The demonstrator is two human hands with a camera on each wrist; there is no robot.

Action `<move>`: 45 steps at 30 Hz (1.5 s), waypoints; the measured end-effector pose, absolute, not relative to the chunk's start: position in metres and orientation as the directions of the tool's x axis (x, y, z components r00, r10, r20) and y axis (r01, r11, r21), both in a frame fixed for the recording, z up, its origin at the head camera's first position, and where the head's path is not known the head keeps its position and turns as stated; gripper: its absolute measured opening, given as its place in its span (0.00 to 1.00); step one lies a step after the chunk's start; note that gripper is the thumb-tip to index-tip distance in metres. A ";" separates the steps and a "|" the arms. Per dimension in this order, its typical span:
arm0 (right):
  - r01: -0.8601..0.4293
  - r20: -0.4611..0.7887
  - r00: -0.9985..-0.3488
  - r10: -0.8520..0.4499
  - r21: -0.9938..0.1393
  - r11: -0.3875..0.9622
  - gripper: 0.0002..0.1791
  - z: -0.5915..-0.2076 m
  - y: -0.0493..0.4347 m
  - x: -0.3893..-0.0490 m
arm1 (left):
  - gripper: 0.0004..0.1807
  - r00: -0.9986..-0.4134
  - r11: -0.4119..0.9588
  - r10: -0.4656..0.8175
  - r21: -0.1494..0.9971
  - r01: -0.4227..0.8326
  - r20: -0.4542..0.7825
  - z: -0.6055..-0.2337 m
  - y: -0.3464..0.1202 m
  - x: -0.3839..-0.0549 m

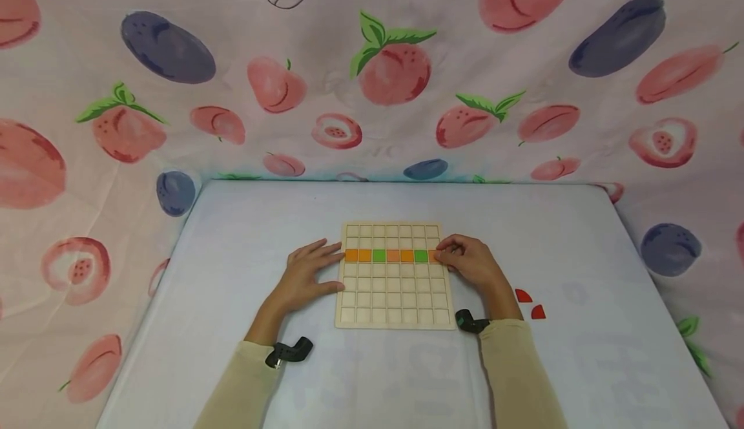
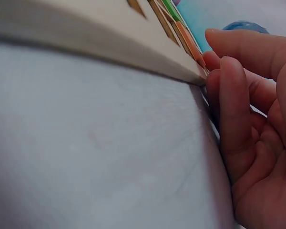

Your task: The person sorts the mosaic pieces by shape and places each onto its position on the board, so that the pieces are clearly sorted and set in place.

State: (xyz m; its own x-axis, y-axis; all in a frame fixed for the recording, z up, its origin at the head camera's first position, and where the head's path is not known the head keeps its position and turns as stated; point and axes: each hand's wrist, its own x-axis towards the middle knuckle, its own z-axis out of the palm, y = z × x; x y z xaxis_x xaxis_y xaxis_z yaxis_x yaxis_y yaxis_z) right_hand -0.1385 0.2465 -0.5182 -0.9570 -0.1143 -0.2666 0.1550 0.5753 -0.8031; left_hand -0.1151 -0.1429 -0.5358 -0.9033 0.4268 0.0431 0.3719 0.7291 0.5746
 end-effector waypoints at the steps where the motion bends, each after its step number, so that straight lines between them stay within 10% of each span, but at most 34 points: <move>1: 0.153 -0.264 -0.957 -0.117 -0.809 0.568 0.20 -0.518 0.247 -0.138 | 0.38 -0.902 0.728 0.429 0.575 0.374 0.044 -0.536 -0.143 -0.115; 9: 0.141 -0.211 -0.970 -0.121 -0.892 0.430 0.19 -0.511 0.258 -0.126 | 0.39 -0.900 0.733 0.435 0.567 0.375 0.033 -0.536 -0.141 -0.115; 23: 0.154 -0.110 -0.988 0.109 -0.622 0.768 0.20 -0.488 0.293 -0.122 | 0.39 -0.899 0.730 0.437 0.572 0.375 0.031 -0.534 -0.141 -0.116; 45: 0.256 -0.243 -0.959 0.142 -0.541 0.802 0.24 -0.502 0.305 -0.124 | 0.38 -0.900 0.724 0.433 0.573 0.384 0.055 -0.534 -0.142 -0.114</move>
